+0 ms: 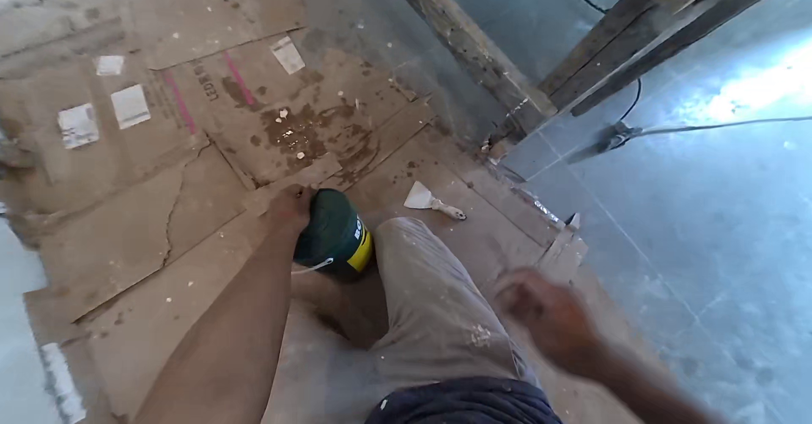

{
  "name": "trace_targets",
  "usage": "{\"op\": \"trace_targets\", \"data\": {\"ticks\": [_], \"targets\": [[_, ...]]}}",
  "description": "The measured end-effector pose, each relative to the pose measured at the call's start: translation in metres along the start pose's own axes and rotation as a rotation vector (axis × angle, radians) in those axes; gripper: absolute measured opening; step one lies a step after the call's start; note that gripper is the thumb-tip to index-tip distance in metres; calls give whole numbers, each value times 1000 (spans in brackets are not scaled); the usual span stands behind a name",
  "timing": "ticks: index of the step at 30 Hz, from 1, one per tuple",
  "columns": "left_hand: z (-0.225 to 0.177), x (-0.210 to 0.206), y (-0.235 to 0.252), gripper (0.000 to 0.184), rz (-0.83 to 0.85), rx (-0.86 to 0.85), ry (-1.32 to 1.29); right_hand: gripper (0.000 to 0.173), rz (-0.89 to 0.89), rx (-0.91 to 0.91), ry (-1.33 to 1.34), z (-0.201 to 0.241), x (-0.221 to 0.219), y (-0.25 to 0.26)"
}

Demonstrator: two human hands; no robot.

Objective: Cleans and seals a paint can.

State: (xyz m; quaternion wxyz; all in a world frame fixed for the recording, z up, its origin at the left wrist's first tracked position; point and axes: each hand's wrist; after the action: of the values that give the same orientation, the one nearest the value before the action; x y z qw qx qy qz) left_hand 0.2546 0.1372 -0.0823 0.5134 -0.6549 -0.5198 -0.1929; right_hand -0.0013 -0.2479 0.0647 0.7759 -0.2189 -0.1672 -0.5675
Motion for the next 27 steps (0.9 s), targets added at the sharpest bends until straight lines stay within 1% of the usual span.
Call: {"op": "trace_targets", "data": {"ticks": [1, 2, 4, 5, 8, 11, 13, 15, 18, 20, 23, 24, 25, 27], "targets": [[-2, -2, -2, 60, 8, 15, 8, 30, -88, -79, -22, -11, 15, 7], [-4, -4, -5, 60, 17, 30, 8, 33, -163, -103, -21, -21, 23, 16], [-12, -5, -5, 58, 24, 54, -1, 31, -263, -83, 20, -34, 27, 45], [-14, -4, -2, 58, 27, 70, -12, 29, -277, -78, 43, -37, 23, 63], [-12, 2, 2, 60, 61, 142, -44, 28, -196, -101, 35, -38, -2, 116], [0, 6, 7, 64, 90, 175, -67, 29, -86, -41, -85, -34, -28, 161], [8, 8, 12, 68, 103, 194, -83, 30, -30, -80, -90, -29, -40, 187], [12, 11, 18, 70, 128, 214, -84, 32, 15, -187, -91, -36, -46, 207], [14, 13, 30, 73, 181, 220, -58, 34, 49, -370, -120, -83, -50, 224], [18, 14, 33, 78, 217, 214, -43, 33, 71, -453, -194, -116, -47, 222], [26, 13, 21, 83, 231, 177, -44, 31, 143, -610, -368, -131, -41, 213], [32, 11, 15, 82, 211, 150, -60, 33, 166, -612, -420, -133, -45, 213], [40, 8, 8, 80, 173, 114, -78, 36, 187, -574, -455, -132, -52, 214], [51, 2, -10, 78, 111, 91, -116, 43, 251, -393, -425, -115, -70, 219]]}}
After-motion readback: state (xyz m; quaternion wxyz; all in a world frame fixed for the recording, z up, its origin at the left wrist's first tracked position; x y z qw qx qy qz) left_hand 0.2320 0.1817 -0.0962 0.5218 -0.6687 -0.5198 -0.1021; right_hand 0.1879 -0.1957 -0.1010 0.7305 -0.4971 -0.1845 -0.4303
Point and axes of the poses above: each hand's wrist, its own y-axis towards the middle knuckle, its own x-axis out of the back of the hand, z = x × y, and after that the axes turned 5 degrees about z, right-handed
